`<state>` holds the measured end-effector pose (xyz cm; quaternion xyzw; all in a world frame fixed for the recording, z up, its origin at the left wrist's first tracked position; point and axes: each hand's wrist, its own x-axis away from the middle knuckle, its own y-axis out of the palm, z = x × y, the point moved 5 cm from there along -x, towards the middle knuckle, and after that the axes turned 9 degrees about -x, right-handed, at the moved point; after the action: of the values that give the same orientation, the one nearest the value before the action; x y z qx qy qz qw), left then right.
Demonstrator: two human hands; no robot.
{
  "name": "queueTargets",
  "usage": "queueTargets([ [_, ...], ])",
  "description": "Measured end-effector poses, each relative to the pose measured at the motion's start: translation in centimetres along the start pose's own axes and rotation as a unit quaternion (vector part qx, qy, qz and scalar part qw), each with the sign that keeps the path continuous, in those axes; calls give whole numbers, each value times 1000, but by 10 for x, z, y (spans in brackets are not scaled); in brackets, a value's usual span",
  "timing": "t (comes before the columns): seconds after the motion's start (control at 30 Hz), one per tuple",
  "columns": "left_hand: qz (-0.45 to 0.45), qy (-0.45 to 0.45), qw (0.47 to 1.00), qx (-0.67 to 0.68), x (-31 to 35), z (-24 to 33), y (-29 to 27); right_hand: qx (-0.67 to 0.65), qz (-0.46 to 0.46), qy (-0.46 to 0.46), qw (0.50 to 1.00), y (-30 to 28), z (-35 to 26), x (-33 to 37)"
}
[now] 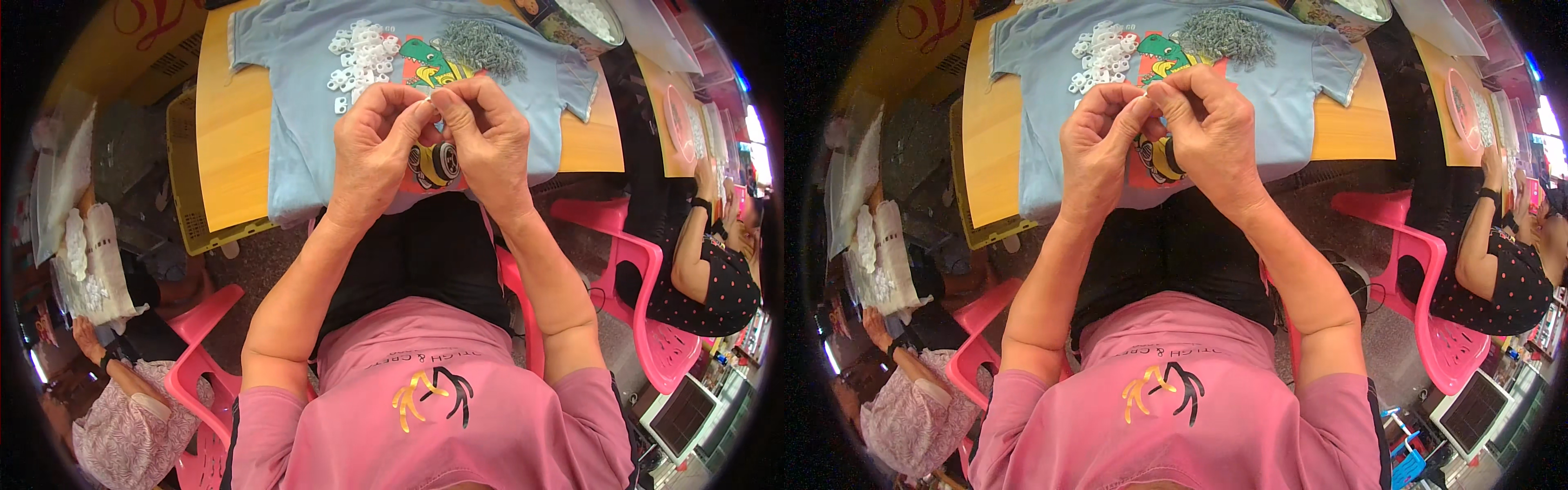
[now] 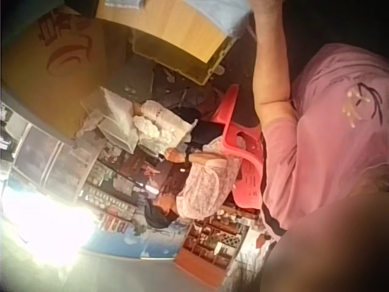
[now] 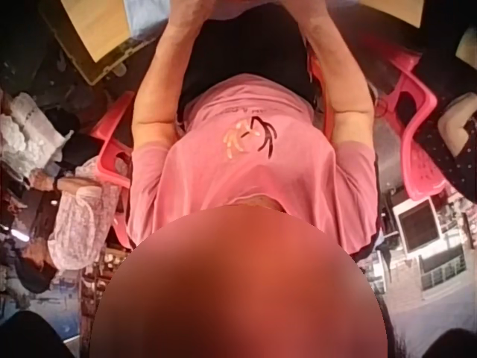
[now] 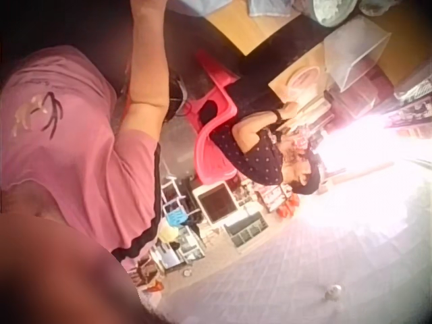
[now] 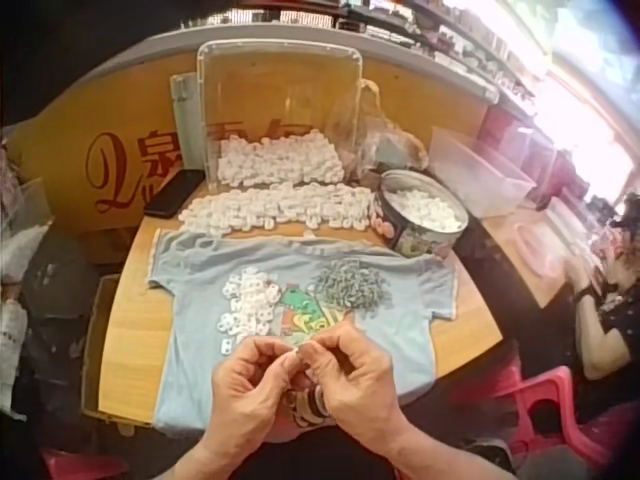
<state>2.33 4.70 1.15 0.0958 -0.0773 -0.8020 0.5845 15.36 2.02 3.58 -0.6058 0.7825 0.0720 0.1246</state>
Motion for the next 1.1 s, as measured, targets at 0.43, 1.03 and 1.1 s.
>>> queueTargets([
  [0.43, -37, 7, 999, -1, 1, 3, 3, 136, -167, -29, 976, -24, -17, -14],
  [1.03, -33, 6, 999, -42, 2, 2, 5, 159, -164, -107, 968, -28, -24, -22],
  [1.1, -39, 4, 998, -54, 1, 2, 5, 196, -212, -206, 935, -24, -34, -26],
])
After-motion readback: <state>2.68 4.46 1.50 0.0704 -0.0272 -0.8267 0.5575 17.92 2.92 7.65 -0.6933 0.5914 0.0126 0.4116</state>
